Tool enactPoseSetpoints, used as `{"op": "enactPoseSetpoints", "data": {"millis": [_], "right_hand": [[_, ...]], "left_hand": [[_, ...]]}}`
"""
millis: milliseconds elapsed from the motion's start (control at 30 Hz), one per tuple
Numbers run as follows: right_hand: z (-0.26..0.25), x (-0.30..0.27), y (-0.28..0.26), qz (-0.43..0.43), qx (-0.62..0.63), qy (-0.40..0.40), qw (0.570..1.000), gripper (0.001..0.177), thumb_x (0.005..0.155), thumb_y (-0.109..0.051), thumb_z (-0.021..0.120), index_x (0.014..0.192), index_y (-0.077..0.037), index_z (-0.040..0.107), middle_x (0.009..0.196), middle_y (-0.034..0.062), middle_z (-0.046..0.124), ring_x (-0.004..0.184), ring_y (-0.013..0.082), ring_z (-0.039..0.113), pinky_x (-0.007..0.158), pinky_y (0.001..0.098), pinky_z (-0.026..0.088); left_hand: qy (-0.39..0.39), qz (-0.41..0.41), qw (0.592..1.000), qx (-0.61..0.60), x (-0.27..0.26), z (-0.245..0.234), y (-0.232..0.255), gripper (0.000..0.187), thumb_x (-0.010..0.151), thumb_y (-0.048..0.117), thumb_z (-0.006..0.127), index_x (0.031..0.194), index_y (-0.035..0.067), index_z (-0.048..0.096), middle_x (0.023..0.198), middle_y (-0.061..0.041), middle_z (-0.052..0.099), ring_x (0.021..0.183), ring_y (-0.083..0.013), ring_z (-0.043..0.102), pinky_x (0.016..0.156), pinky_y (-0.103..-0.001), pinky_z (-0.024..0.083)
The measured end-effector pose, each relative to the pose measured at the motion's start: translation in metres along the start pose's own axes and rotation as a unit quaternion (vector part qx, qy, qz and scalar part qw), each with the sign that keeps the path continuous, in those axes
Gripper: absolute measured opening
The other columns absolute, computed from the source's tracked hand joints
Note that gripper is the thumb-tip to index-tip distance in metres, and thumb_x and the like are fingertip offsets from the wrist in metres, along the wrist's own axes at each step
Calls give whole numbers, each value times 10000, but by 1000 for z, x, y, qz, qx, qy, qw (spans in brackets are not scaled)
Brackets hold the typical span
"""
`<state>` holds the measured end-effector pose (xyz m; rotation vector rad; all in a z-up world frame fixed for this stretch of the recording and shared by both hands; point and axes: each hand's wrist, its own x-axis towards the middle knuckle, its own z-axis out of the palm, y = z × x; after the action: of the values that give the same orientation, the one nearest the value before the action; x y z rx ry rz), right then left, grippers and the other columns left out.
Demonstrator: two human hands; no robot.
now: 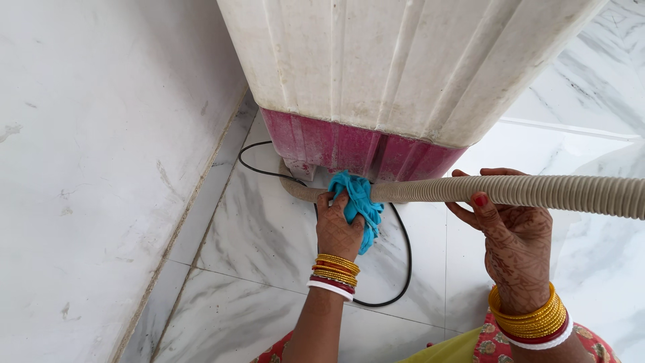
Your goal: The person wipes the lower section of a white appliance and a connected corrugated hose using a blue cloth. They clean the base of the unit and the hose thoroughly, moving the cloth back and forth along the surfaces.
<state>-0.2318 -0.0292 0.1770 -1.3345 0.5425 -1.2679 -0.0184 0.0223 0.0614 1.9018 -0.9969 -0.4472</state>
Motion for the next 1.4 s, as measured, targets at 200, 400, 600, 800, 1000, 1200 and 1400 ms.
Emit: {"op": "enactPoseSetpoints", "data": {"millis": [200, 400, 600, 800, 1000, 1200, 1400], "right_hand": [[-9, -3, 6, 20, -3, 34, 999, 295, 1015, -43, 612, 1296, 18, 547, 1170, 186, 689, 1254, 361, 657, 1023, 537, 612], [-13, -10, 4, 31, 5, 61, 998, 269, 1034, -82, 591, 1278, 17, 539, 1145, 202, 695, 1212, 368, 678, 1017, 531, 613], [-14, -10, 16, 33, -4, 51, 998, 280, 1037, -89, 597, 1288, 22, 539, 1134, 197, 690, 1226, 367, 676, 1023, 530, 612], [-6, -10, 26, 13, 17, 48, 999, 304, 1040, -86, 600, 1318, 5, 516, 1183, 162, 666, 1272, 355, 652, 1047, 509, 608], [-9, -9, 28, 28, 8, 60, 998, 318, 1026, -101, 601, 1313, 7, 513, 1185, 194, 677, 1238, 345, 666, 999, 485, 620], [-14, -13, 28, 66, -13, 73, 995, 352, 1005, -134, 620, 1311, 16, 530, 1168, 225, 698, 1143, 349, 679, 929, 479, 608], [-10, -11, 20, 40, 6, 56, 998, 324, 1005, -129, 621, 1279, 18, 531, 1158, 212, 689, 1196, 348, 689, 988, 513, 625]], "left_hand": [[-61, 64, 991, -101, -33, -7, 81, 602, 779, 76, 778, 1352, 137, 603, 1437, -171, 434, 1188, -360, 632, 946, -387, 615], [7, 159, 987, 6, -42, -4, 85, 656, 750, 99, 839, 1367, 149, 622, 1452, -190, 450, 1248, -398, 581, 980, -429, 566], [-14, 31, 994, 99, -10, 3, 12, 626, 774, 85, 815, 1360, 157, 605, 1451, -152, 449, 1214, -341, 609, 1003, -390, 567], [2, 52, 997, 64, -10, 6, -2, 669, 766, 89, 828, 1384, 86, 574, 1466, -176, 442, 1243, -372, 584, 1039, -398, 544], [-3, 156, 988, -17, -40, 7, 70, 729, 752, 166, 866, 1415, 107, 568, 1482, -227, 422, 1293, -419, 536, 1022, -447, 531], [6, 228, 973, 21, -57, 1, 98, 724, 738, 186, 867, 1409, 140, 598, 1464, -202, 477, 1304, -415, 557, 1012, -462, 545], [18, 194, 979, 54, -37, 1, 66, 684, 749, 157, 869, 1377, 116, 601, 1432, -196, 483, 1274, -407, 554, 999, -449, 542]]}}
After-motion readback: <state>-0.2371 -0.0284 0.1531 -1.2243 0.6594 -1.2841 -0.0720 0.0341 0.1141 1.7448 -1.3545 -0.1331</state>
